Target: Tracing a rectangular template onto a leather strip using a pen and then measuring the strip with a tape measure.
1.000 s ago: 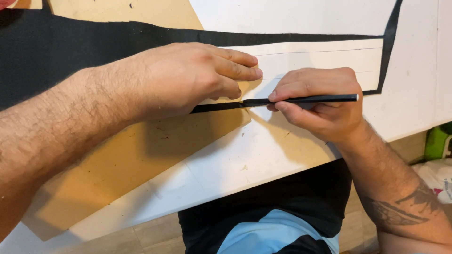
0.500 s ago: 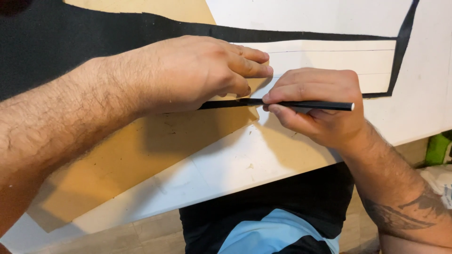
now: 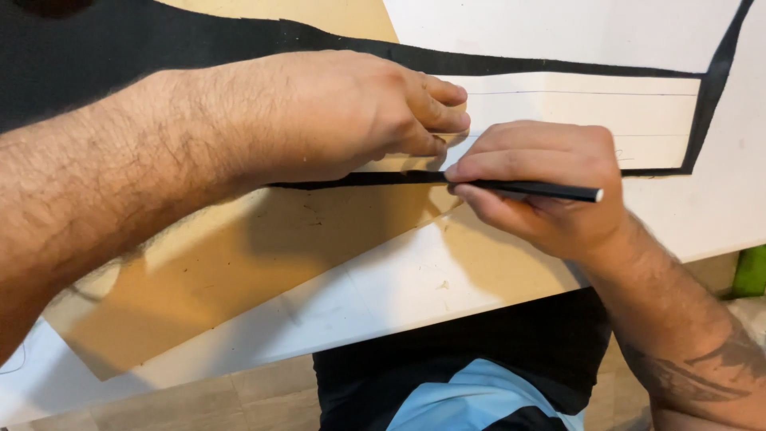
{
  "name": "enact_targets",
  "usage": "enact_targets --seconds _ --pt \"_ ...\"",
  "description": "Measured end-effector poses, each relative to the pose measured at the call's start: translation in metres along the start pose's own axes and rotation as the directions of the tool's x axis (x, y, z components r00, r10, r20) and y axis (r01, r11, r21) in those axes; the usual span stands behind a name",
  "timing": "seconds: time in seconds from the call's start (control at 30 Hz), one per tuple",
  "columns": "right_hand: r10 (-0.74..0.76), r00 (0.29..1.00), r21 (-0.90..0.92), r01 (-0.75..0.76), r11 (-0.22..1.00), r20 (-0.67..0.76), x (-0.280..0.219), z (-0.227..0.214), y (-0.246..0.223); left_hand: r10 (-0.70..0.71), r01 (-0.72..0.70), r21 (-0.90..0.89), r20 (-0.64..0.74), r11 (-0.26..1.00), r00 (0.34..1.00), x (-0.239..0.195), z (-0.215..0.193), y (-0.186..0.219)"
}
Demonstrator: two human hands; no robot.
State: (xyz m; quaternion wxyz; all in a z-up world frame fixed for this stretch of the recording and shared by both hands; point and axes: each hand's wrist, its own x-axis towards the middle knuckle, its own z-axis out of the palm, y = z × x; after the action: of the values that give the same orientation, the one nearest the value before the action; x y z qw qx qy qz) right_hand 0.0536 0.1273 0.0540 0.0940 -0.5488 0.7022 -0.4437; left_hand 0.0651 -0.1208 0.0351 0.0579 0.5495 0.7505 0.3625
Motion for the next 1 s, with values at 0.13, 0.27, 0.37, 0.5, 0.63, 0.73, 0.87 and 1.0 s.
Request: enact_targets --seconds 0.13,0.27,0.37,0.5,0.63,0.73,0.87,1.0 --pt "-0.055 0.998 0.035 0.053 0.998 0.037 0.006 0.007 0.0 -0.055 0.055 -0.015 0.009 0.998 0.998 -0.002 0.002 -0.004" --pt "-0.015 0.999 -0.024 0.016 1.0 0.039 0.006 0.009 -0.002 -0.048 0.046 0.043 0.044 0.998 0.998 -0.007 0.01 -0.017" --pt "-0.037 0.998 0.006 0.037 0.999 0.044 0.016 0.017 -0.005 0.009 -0.009 0.005 0.026 1.0 1.0 -0.005 0.004 -0.012" --pt "-0.061 0.996 0.005 0.06 0.998 0.06 0.02 0.016 -0.008 0.071 -0.072 -0.038 -0.024 0.997 0.997 -0.002 0.004 -0.009" --pt "-0.017 1.0 -0.055 0.016 0.998 -0.013 0.016 0.021 -0.004 0.041 -0.044 0.054 0.051 0.998 0.998 -0.005 0.004 -0.01" --pt "-0.079 0.996 0.051 0.077 0.996 0.034 0.018 0.019 -0.004 0.07 -0.071 -0.042 -0.016 0.997 0.997 0.002 0.0 -0.008" --pt "-0.079 0.996 0.034 0.078 0.996 0.032 0.019 0.019 -0.003 0.033 -0.034 -0.025 -0.008 0.999 0.999 -0.003 0.002 -0.009" --pt "-0.101 0.995 0.063 0.1 0.993 0.023 0.02 0.025 -0.001 0.018 -0.018 -0.005 0.004 1.0 1.0 -0.001 0.0 -0.004"
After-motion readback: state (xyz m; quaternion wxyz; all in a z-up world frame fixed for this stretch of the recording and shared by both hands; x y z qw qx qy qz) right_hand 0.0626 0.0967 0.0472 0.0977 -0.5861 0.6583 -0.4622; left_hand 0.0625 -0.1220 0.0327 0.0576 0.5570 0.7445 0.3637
